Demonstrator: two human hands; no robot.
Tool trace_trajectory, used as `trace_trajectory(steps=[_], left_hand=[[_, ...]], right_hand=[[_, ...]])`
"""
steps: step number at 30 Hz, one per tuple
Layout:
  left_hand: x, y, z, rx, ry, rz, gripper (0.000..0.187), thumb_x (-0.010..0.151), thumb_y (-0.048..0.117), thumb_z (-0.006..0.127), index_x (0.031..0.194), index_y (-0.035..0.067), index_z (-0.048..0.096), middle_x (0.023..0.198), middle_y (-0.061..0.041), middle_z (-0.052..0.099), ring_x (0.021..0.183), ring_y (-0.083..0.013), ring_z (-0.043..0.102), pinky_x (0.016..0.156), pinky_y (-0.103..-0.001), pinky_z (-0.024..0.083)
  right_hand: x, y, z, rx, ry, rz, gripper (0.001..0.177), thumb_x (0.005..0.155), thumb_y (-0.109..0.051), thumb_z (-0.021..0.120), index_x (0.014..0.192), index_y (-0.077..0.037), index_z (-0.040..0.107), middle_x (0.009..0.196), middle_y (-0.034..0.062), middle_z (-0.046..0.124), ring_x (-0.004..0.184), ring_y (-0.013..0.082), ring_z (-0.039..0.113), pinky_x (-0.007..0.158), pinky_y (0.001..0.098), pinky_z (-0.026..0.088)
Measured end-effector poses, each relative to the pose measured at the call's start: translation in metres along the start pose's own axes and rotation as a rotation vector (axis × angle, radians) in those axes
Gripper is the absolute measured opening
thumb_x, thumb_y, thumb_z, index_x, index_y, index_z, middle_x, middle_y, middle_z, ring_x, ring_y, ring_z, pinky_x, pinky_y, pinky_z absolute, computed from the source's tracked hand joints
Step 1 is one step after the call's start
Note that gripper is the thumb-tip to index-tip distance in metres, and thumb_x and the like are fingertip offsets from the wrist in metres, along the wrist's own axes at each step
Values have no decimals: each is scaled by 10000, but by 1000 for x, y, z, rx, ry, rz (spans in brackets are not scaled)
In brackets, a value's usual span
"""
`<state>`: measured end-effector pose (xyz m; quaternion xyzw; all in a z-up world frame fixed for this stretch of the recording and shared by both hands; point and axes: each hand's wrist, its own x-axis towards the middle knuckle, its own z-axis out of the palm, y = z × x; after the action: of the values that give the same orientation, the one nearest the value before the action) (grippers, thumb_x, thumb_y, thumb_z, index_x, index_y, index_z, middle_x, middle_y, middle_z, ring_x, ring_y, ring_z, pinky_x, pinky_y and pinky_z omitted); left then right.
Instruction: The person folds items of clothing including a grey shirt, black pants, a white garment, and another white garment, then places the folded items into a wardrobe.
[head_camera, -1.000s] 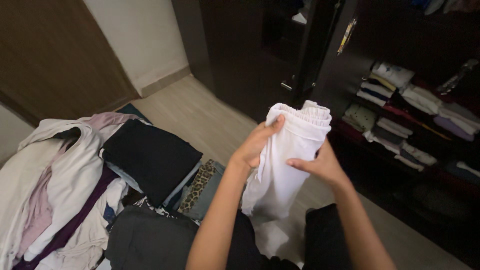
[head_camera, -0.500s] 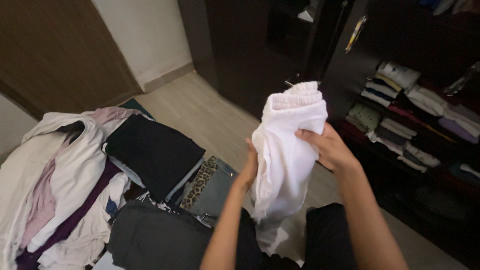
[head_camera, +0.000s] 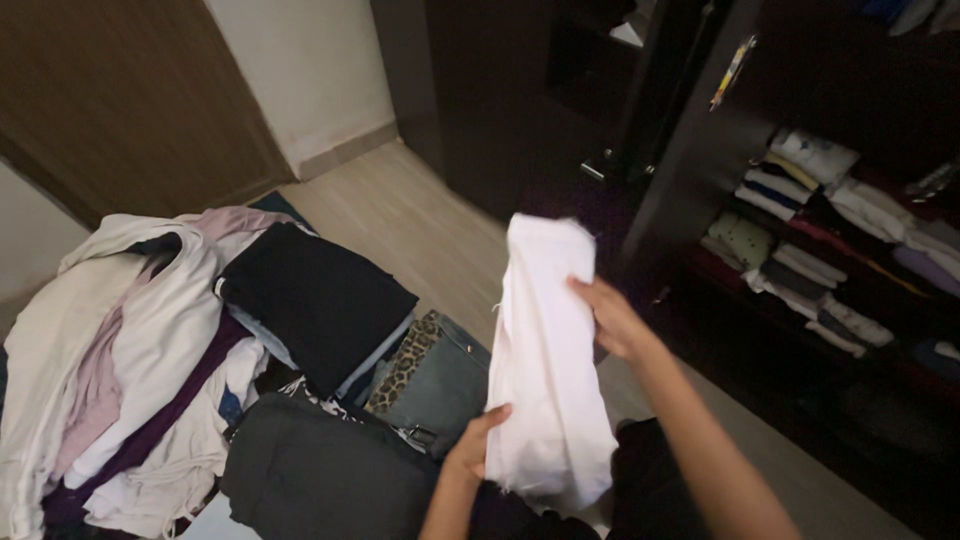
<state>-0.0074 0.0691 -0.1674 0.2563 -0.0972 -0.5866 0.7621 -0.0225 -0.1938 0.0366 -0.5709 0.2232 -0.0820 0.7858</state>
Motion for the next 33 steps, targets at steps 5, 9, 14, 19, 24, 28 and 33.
trace_trajectory(steps=[5,9,14,19,24,28,33], left_hand=[[-14,37,52,1,246,40,576,927,283,672,1378,-55,551,1270,-231,683,1116,-363,691,979,-489,573],[-4,67,106,-18,243,-10,548,941,329,645,1358,-25,604,1276,-184,720,1099,-286,734,966,-420,592],[28,70,130,220,358,72,503,935,310,673,1320,-11,637,1228,-171,729,1048,-268,734,928,-415,595],[47,51,83,324,508,86,511,959,389,643,1267,-18,674,1183,-178,754,1008,-267,745,850,-370,604],[2,19,-14,834,854,313,1039,1126,701,371,908,-301,543,671,-321,498,639,-368,483,593,-501,413],[-22,-1,5,260,268,-158,1252,814,984,196,1161,-152,592,908,-221,691,803,-328,705,801,-458,570],[14,-13,90,-277,-236,-154,1189,603,987,260,1431,170,510,1462,-212,564,1343,-399,574,1114,-519,466]], right_hand=[[-46,68,-31,-241,-148,378,1085,791,-777,516,1593,-74,319,1669,161,284,1540,321,280,1215,501,249],[-89,81,-36,-132,-132,298,1060,720,-511,752,1605,-188,268,1639,136,347,1501,319,334,1189,506,300],[-116,51,-24,-286,-60,-33,1096,652,-152,882,1571,-307,306,1574,72,446,1402,262,481,1158,405,381],[-99,46,-22,-328,31,103,621,743,-169,802,1350,-201,675,1257,109,755,1108,294,724,1008,406,592],[-91,46,-21,-232,7,-78,526,812,-177,794,1324,-117,686,1224,98,758,1107,231,706,1001,380,567],[-96,27,-10,-154,34,-49,550,802,-154,766,1341,-113,667,1241,110,745,1072,260,707,934,440,600],[-126,16,-20,-94,-38,-173,569,796,-126,781,1342,-34,652,1287,152,722,1138,240,690,985,420,570]])
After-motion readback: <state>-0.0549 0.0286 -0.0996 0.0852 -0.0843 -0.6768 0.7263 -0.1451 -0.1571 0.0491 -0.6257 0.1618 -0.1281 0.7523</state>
